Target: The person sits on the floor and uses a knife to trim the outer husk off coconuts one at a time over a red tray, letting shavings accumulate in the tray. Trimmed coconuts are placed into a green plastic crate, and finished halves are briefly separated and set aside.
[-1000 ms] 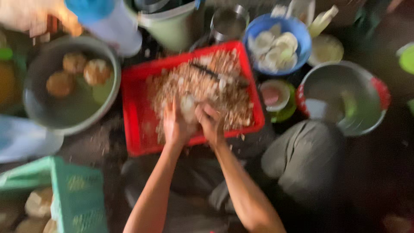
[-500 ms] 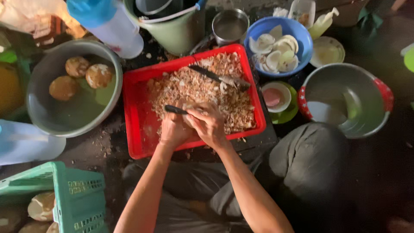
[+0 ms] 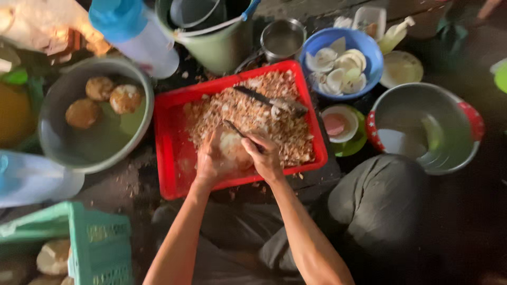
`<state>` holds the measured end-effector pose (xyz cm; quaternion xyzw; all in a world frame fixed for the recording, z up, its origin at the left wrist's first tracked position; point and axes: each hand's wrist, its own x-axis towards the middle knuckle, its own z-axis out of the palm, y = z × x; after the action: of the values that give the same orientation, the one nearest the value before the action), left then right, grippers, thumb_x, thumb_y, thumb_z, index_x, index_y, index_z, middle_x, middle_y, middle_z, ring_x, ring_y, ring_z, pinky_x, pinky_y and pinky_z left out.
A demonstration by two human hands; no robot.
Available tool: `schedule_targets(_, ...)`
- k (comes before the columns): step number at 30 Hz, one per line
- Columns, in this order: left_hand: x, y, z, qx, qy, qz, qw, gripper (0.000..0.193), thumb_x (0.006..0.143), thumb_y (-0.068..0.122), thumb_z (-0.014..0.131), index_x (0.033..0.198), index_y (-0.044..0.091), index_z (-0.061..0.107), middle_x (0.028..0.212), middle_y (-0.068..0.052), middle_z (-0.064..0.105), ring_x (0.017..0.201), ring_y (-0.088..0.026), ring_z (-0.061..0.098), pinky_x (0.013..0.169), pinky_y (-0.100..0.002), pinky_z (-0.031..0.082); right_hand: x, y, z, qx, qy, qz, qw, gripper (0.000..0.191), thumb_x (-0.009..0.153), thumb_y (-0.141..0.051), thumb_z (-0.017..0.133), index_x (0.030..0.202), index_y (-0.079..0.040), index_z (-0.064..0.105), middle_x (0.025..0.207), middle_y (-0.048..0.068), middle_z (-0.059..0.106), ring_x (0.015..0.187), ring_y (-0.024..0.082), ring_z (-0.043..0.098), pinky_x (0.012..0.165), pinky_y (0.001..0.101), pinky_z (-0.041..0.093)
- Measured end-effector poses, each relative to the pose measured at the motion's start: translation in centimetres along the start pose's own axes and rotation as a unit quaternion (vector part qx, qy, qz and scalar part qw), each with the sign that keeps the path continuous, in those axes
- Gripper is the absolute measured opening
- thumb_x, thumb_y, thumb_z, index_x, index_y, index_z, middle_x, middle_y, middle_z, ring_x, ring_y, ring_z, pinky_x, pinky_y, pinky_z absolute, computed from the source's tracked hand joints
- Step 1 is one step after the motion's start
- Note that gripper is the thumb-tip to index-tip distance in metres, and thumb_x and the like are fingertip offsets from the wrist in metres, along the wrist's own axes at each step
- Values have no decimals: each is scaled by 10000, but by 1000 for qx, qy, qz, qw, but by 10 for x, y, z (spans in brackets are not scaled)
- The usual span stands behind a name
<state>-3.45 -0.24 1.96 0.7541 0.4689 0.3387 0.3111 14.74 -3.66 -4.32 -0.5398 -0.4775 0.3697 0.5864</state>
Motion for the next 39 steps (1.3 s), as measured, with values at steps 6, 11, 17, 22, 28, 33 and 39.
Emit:
schedule_targets(6, 5, 5, -9, 103, -33, 49, 993, 938, 537, 326, 933, 1351, 50, 558, 1265, -230, 626, 1141, -434, 619, 907, -512, 532, 32, 0, 2, 33, -66, 12, 997, 275, 903, -171, 655, 1113, -15, 736, 1142, 103, 739, 1107, 205, 676, 957, 348, 533)
schedule_targets(11, 7, -5, -8, 96, -21, 49, 994, 949, 605, 319, 905, 1431, 41, 529, 1283, -242, 620, 1147, -449, 620, 925, -509, 540, 33, -15, 0, -101, -116, 174, 973, 272, 971, -251, 587, 1074, -78, 769, 1082, 72, 777, 1004, 185, 718, 876, 336, 547)
schedule_targets(17, 2, -7, -4, 119, -49, -40, 991, 884, 640, 460, 919, 1357, 79, 569, 1236, -219, 660, 1087, -407, 680, 889, -479, 567, -4, -18, 7, -14, 50, -56, 997, 257, 994, -234, 645, 891, 1, 633, 920, 65, 676, 871, 170, 627, 813, 321, 506)
schedule_targets(22, 3, 10, -6, 71, -18, -37, 997, 934, 646, 432, 894, 1436, 82, 540, 1249, -226, 655, 1082, -416, 679, 853, -481, 573, -17, -19, 21, 31, 93, 26, 995, 384, 1045, -283, 634, 760, -59, 507, 731, 10, 459, 698, 119, 454, 627, 307, 379)
schedule_targets(28, 1, -1, -4, 89, 27, -20, 995, 845, 552, 364, 928, 1291, 105, 610, 1229, -214, 670, 1161, -415, 654, 956, -491, 547, -12, -25, 22, 136, 92, 10, 986, 297, 1022, -261, 639, 825, -50, 567, 801, -21, 463, 736, 98, 455, 634, 294, 393)
schedule_targets(33, 3, 1, -13, 154, 0, 132, 979, 955, 580, 361, 935, 1364, 3, 523, 1354, -274, 559, 1197, -476, 574, 980, -515, 518, -3, -12, 10, 124, 21, 164, 978, 219, 990, -284, 609, 1044, -99, 712, 926, -66, 709, 869, 60, 639, 763, 255, 526)
schedule_targets(39, 4, 37, -38, 199, -27, 206, 958, 1095, 509, 391, 957, 1421, 7, 488, 1413, -252, 541, 1280, -472, 532, 1052, -544, 471, -8, 19, 6, 192, 42, 270, 942, 389, 967, -391, 674, 1130, -44, 744, 783, 7, 607, 627, 123, 530, 512, 312, 420)
